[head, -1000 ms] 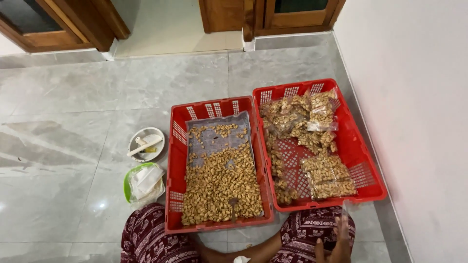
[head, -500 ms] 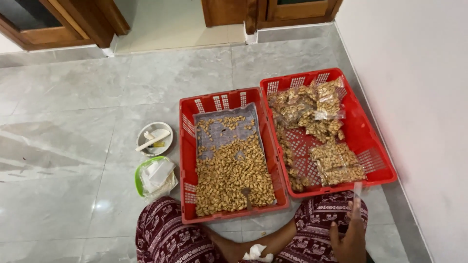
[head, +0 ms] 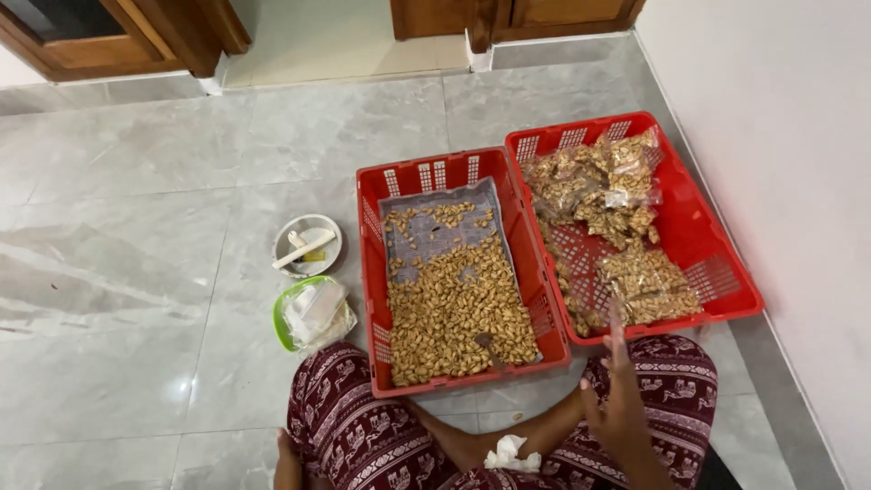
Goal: Sorting small food items by hand and using a spoon in red plastic crates while sitting on the floor.
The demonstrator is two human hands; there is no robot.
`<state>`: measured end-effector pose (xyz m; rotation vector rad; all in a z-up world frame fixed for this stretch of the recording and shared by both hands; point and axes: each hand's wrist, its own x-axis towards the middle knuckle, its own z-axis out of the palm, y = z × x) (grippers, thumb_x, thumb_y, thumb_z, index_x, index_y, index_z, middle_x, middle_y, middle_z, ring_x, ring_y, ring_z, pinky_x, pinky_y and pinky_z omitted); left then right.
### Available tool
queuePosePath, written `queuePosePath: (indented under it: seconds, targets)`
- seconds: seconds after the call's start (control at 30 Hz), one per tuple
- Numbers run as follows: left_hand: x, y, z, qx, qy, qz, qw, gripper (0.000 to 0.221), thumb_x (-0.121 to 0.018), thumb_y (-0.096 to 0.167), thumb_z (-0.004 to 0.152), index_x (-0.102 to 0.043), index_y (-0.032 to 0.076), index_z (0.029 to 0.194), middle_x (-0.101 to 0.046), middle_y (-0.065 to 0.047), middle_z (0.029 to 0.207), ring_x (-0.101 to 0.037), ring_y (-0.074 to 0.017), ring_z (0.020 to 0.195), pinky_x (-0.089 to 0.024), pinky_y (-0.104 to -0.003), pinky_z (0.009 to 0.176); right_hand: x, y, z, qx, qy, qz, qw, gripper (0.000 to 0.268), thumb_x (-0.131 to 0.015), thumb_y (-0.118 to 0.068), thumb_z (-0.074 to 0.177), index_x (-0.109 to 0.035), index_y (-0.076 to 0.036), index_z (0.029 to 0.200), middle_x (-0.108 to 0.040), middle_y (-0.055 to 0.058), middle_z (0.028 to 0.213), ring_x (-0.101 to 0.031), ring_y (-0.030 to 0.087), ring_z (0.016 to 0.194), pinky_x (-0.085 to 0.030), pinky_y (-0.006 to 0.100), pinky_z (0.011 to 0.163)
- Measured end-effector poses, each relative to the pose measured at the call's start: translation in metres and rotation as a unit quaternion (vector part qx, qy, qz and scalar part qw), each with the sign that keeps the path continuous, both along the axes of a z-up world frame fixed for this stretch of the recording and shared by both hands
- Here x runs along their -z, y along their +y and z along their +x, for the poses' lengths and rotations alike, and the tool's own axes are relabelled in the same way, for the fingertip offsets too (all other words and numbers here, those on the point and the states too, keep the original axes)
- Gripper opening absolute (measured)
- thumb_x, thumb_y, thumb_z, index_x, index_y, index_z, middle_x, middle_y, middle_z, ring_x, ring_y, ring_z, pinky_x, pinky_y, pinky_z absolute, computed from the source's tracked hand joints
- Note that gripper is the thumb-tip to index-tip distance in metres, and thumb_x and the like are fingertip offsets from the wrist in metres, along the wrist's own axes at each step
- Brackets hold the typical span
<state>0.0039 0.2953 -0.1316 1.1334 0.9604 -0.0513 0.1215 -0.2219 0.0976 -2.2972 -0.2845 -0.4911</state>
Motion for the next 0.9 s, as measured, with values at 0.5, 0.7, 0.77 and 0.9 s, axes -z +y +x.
queuePosePath:
  seconds: [0.5,0.7,0.77,0.9]
  targets:
    - [-0.238,-0.122,0.147,0.276,-0.134,0.599,0.74,0.054,-0.073,0.015,0.083,-0.059,0.01,0.136,-0.061,-0.014,0.136,-0.063,-0.0307,0.114,-0.056,-0.045,0.091,0.034,0.078,0.049,-0.115,0.24,0.228,0.937,0.051,-0.029,-0.036,0.105,-0.05,-0.012,0.145,-0.069,0.006,0.106,-0.044,0.018,0.09,-0.029,0.037,0.08]
    - [-0.195,-0.226,0.191,0.387,-0.348,0.645,0.56,0.094,-0.086,0.036,0.077,-0.04,0.022,0.157,-0.035,-0.014,0.158,-0.029,-0.0346,0.148,-0.022,-0.054,0.122,0.013,0.104,0.056,-0.108,0.37,0.384,0.839,0.067,-0.023,-0.046,0.104,-0.058,-0.003,0.141,-0.07,0.018,0.137,-0.063,0.029,0.129,-0.047,0.042,0.109]
    - [-0.18,-0.241,0.199,0.362,-0.405,0.636,0.548,0.083,-0.084,0.029,0.079,-0.048,0.019,0.153,-0.049,-0.016,0.146,-0.04,-0.0367,0.143,-0.025,-0.056,0.119,0.028,0.1,0.059,-0.078,0.382,0.471,0.791,0.071,-0.033,-0.051,0.105,-0.059,0.004,0.143,-0.067,0.026,0.136,-0.061,0.036,0.127,-0.045,0.043,0.102]
    - [-0.148,-0.25,0.209,0.425,-0.373,0.605,0.56,0.061,-0.081,0.023,0.075,-0.06,0.023,0.132,-0.061,-0.002,0.118,-0.052,-0.0254,0.125,-0.029,-0.056,0.115,0.012,0.096,0.058,-0.062,0.419,0.408,0.809,0.071,-0.04,-0.054,0.105,-0.054,0.002,0.147,-0.052,0.027,0.149,-0.04,0.043,0.142,-0.022,0.05,0.12]
